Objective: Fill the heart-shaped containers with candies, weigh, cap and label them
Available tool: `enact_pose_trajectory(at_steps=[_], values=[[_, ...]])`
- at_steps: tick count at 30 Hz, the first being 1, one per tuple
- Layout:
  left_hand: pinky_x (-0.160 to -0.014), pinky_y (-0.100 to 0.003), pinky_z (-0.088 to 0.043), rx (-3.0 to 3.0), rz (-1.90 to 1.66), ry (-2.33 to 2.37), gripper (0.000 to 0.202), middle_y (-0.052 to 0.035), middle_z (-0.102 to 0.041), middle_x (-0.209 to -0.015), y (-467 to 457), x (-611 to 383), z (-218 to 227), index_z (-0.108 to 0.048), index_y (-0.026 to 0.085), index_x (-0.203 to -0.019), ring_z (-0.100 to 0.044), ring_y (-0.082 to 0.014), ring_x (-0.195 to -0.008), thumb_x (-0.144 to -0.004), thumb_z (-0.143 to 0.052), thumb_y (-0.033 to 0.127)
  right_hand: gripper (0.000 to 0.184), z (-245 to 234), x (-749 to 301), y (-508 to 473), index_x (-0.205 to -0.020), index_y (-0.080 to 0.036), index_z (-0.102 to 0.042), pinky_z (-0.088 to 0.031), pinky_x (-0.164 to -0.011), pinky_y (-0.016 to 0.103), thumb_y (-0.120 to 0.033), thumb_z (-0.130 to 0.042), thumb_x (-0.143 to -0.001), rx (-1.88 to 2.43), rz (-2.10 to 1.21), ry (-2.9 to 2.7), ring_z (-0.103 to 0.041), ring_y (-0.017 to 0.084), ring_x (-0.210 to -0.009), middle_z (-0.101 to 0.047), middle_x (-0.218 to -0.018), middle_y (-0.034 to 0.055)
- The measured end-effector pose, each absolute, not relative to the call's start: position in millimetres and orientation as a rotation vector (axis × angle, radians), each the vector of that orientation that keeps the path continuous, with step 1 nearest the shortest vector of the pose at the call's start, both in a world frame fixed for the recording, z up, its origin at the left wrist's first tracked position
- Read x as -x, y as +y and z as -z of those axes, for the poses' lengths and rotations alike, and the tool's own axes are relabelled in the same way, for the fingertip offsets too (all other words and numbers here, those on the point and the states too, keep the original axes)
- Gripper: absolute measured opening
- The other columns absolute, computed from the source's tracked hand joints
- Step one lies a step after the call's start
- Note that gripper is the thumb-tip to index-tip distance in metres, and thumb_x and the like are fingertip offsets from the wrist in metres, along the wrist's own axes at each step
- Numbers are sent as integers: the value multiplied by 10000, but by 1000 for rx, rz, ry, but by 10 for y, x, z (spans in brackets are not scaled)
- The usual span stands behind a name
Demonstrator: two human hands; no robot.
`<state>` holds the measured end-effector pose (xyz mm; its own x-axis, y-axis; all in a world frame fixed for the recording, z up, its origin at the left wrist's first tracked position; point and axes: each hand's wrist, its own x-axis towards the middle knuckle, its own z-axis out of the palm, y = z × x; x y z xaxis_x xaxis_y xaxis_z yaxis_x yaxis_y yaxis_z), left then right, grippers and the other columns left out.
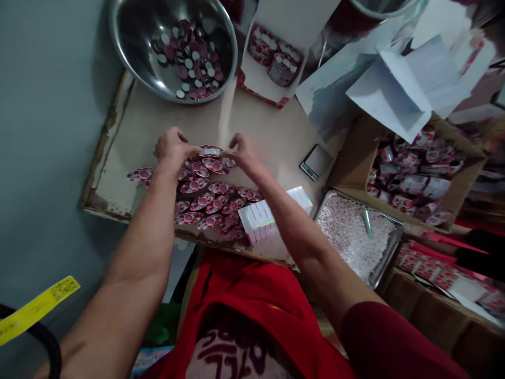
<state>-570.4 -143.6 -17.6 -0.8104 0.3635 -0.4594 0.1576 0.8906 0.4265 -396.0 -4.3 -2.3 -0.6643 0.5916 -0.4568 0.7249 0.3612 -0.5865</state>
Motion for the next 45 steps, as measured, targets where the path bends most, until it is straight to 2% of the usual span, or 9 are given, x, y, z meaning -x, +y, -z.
enact_pose_trajectory(at_steps=[4,9,12,18,22,30,34,41,45], values=[[-889,-331,-465,-682,-861,2615,254,-25,-674,-927,-1670,4869,-114,-612,181,-997,-631,-198,-902,-850,-810,243,584,-141,2717,373,-1051,-195,-709,-481,-959,474,-728,-712,-812,-1469,957,2398,-648,325,-1029,-727,-1048,130],[-795,-346,-510,-704,-836,2299,465,-21,-678,-904,-2259,3454,-150,-598,239,-991,-655,-229,-829,-681,-940,288,1185,38,1376,426,-1508,-149,-484,-523,-951,491,-734,-883,-558,-1768,1197,1918,-680,368,-1066,-713,-1173,178],[-751,-339,-531,-306,-920,2331,519,-7,-662,-896,-2530,3007,-127,-533,242,-1059,-658,-207,-767,-721,-903,372,1100,74,986,248,-1468,-154,-496,-546,-930,450,-770,-817,-615,-2010,1458,1776,-696,334,-1050,-724,-1113,150],[-774,-306,-541,-76,-1074,2095,571,-20,-713,-925,-2572,2645,-72,-511,225,-1095,-712,-191,-814,-672,-882,325,693,29,754,-114,-934,-210,-655,-528,-813,356,-685,-899,-492,-2012,1897,1690,-667,229,-840,-714,-854,43],[-726,-266,-533,110,-1279,1925,528,-9,-719,-873,-2405,2676,-111,-520,219,-1010,-688,-160,-765,-684,-864,452,566,-87,868,-171,-665,-219,-577,-402,-597,288,-747,-779,-656,-2021,1989,1637,-488,144,-595,-542,-606,-33],[-812,-355,-612,111,-1394,1382,554,-98,-799,-1047,-2216,3308,-755,-732,191,-962,-746,-275,-997,-706,-852,668,309,-957,670,-47,-879,-280,-758,-572,-836,398,-468,-899,-678,-1681,2401,1761,-697,242,-841,-773,-920,22],[-830,-339,-600,-66,-1425,1533,527,-67,-814,-1014,-2059,3498,-976,-766,194,-1019,-758,-255,-952,-613,-980,453,276,-1034,603,-79,-873,-290,-784,-584,-901,449,-464,-907,-697,-1567,2361,1821,-721,270,-880,-792,-929,40],[-815,-325,-601,-162,-1356,1604,532,-76,-815,-971,-1944,3609,-1011,-781,165,-1025,-752,-220,-872,-611,-989,427,749,-871,628,101,-1416,-328,-567,-590,-973,470,-510,-866,-754,-1682,2313,2006,-700,294,-1173,-714,-1284,100],[-843,-352,-619,-262,-1294,1523,509,-85,-819,-976,-1720,3768,-1152,-796,164,-1043,-761,-236,-900,-621,-978,384,641,-1242,928,469,-1374,-349,-629,-539,-1074,520,-534,-844,-800,-1637,1863,2571,-627,319,-1319,-665,-1391,110]])
